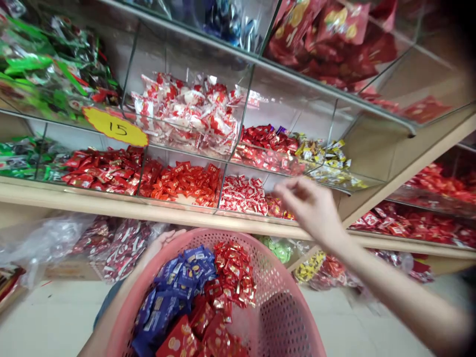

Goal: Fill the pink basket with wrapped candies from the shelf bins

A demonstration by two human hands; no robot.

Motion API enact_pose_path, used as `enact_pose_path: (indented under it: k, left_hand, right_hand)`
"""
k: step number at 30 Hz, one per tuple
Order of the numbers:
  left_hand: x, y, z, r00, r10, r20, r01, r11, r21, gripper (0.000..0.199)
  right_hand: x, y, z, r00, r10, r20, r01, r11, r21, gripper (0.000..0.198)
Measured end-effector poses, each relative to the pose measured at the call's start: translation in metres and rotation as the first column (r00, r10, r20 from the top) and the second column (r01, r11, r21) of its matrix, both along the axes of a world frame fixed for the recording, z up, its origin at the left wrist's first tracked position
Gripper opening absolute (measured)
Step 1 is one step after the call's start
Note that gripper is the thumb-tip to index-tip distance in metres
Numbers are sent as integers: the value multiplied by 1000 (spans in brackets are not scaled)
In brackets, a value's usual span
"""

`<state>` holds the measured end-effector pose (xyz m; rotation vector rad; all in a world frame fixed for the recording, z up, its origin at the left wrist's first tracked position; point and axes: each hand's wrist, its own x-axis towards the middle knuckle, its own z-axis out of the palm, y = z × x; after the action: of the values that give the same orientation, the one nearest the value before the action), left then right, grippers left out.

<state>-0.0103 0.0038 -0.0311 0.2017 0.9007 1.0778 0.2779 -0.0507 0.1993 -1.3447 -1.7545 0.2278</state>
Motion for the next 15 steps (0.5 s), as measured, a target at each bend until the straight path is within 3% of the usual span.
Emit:
enact_pose_path:
  k: [1,3,5,7,9,15]
  left_hand:
    - [0,1,0,1000,-6,-1,6,1000,8,37]
    - [-1,1,0,1000,-8,-5,8,1000,10,38]
    - [0,0,1,1000,-16,2,16,1000,7,39]
    - [2,-1,4,1000,2,-8,-3,1000,-20,42]
    - [3,-1,6,998,43,-35,-45,998,-54,45]
    - [-2,3,-1,999,-24,-21,24,1000,14,52]
  right_hand:
    - [2,12,30,998,-44,44,37,988,150,19]
    - [5,40,76,989,-114,92,77,940,331,18]
    - [6,70,101,980,-121,157,63,941,332,19]
    - [4,99,107,964,-71,258,30,987,159,18]
    - [0,122,102,940,-9,342,31,998,-61,17]
    - [-11,147,88,890,139,435,85,885,-457,26]
